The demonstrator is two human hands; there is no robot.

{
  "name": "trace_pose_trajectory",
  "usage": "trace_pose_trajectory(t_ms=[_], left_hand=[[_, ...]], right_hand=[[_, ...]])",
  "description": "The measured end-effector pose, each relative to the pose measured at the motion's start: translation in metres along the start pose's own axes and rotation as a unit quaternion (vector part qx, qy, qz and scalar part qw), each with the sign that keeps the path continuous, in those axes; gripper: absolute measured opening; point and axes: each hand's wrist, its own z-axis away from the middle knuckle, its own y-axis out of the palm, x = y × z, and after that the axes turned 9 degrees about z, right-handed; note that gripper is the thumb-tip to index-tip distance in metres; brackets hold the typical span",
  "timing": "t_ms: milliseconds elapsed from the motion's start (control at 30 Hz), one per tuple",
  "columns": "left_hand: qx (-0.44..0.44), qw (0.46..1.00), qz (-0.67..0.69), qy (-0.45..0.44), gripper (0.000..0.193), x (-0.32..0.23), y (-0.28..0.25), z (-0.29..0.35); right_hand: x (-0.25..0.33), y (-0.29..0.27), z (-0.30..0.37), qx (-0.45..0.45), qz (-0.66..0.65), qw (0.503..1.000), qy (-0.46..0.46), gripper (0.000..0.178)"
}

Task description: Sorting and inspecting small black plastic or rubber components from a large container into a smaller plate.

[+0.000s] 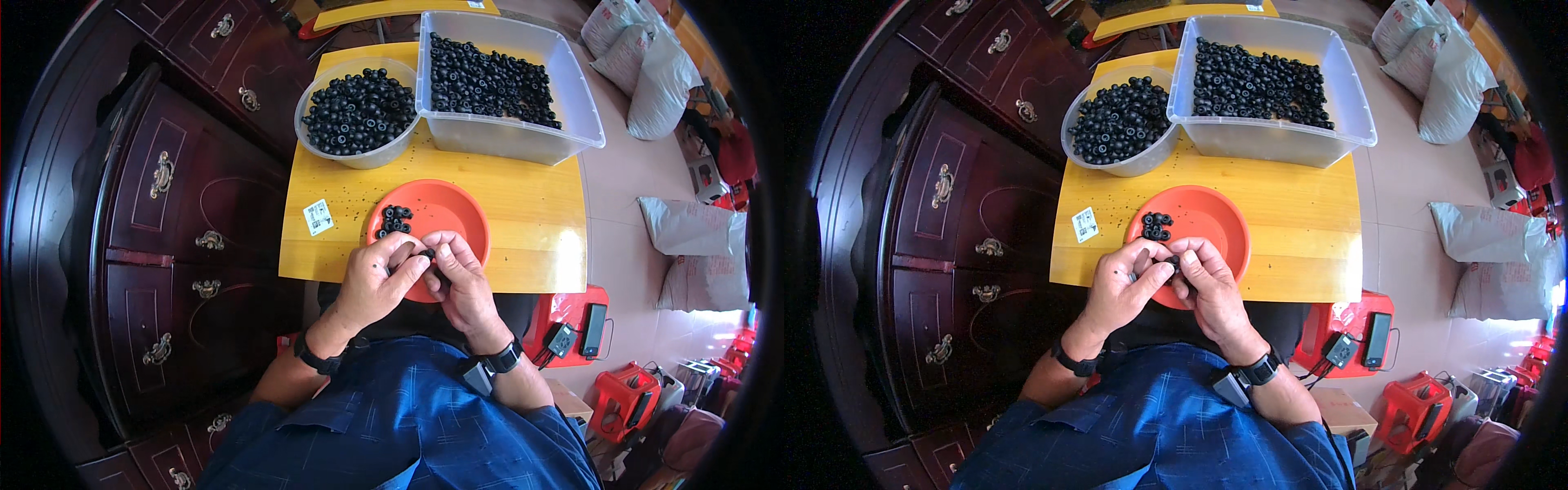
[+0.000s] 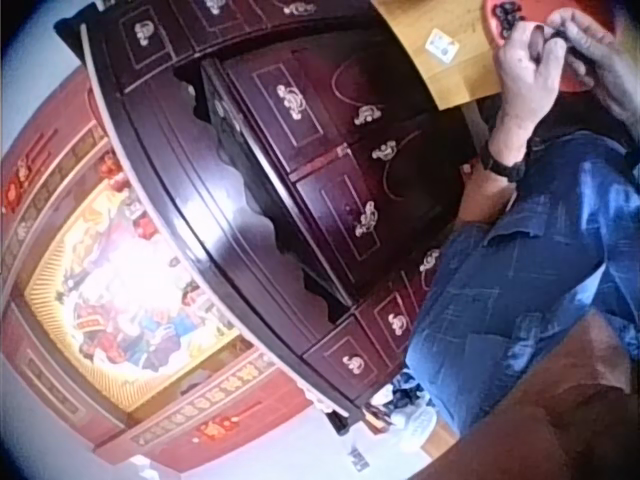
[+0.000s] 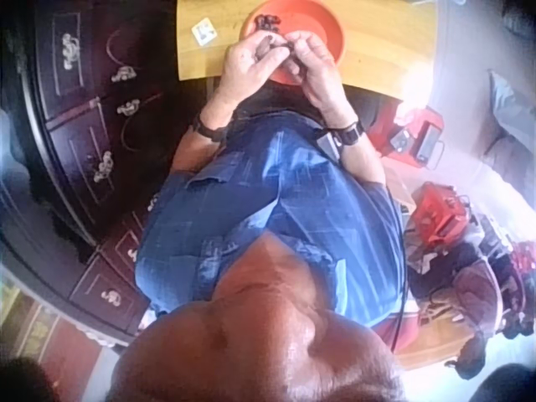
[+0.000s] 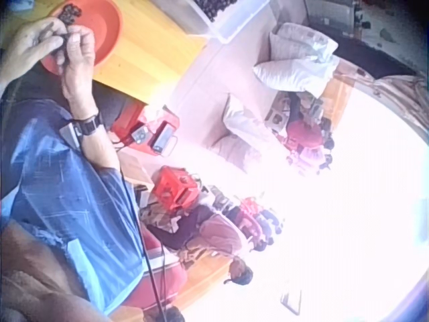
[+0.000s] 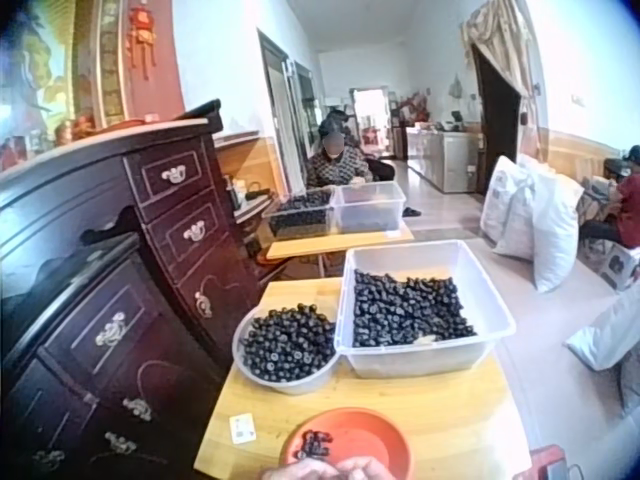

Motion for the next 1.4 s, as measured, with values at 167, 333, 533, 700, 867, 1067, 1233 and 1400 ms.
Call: trace_pose_trajectory(t_ms=[167,333,533,700,867,1067,1233,1400], left_hand=[[0.035,0.998,-0.048,-0.032,0.008,0.002,-0.009,-0.004],[0.030,0.997,0.055,-0.048,0.008,0.010,-0.008,-0.006],[0.015,0.997,0.053,-0.048,0.010,0.002,-0.006,-0.008],[0.024,0.988,-0.150,0.036,0.024,-0.010,-0.004,-0.006],[-0.014,0.956,-0.260,0.135,0.038,0.002,0.001,-0.005],[-0.008,0.942,-0.311,0.128,0.044,0.001,0.002,-0.006],[-0.002,0.936,-0.324,0.136,0.042,0.002,0.002,-0.006],[-0.011,0.929,-0.339,0.150,0.043,0.012,0.002,-0.005]], right_hand=[[0.002,-0.004,-0.001,0.003,0.142,0.989,-0.047,0.018],[0.004,-0.005,-0.003,0.015,0.054,0.998,0.005,0.019],[0.005,-0.015,-0.002,0.038,-0.123,0.989,0.078,0.022],[-0.003,-0.024,-0.003,0.063,-0.226,0.965,0.119,0.021],[-0.005,-0.017,-0.004,0.058,-0.183,0.977,0.094,0.018],[-0.013,-0.020,-0.004,0.043,-0.139,0.988,0.061,0.016],[-0.015,-0.019,-0.004,0.044,-0.114,0.991,0.049,0.016],[-0.019,-0.016,-0.005,0.030,-0.119,0.992,0.027,0.015]])
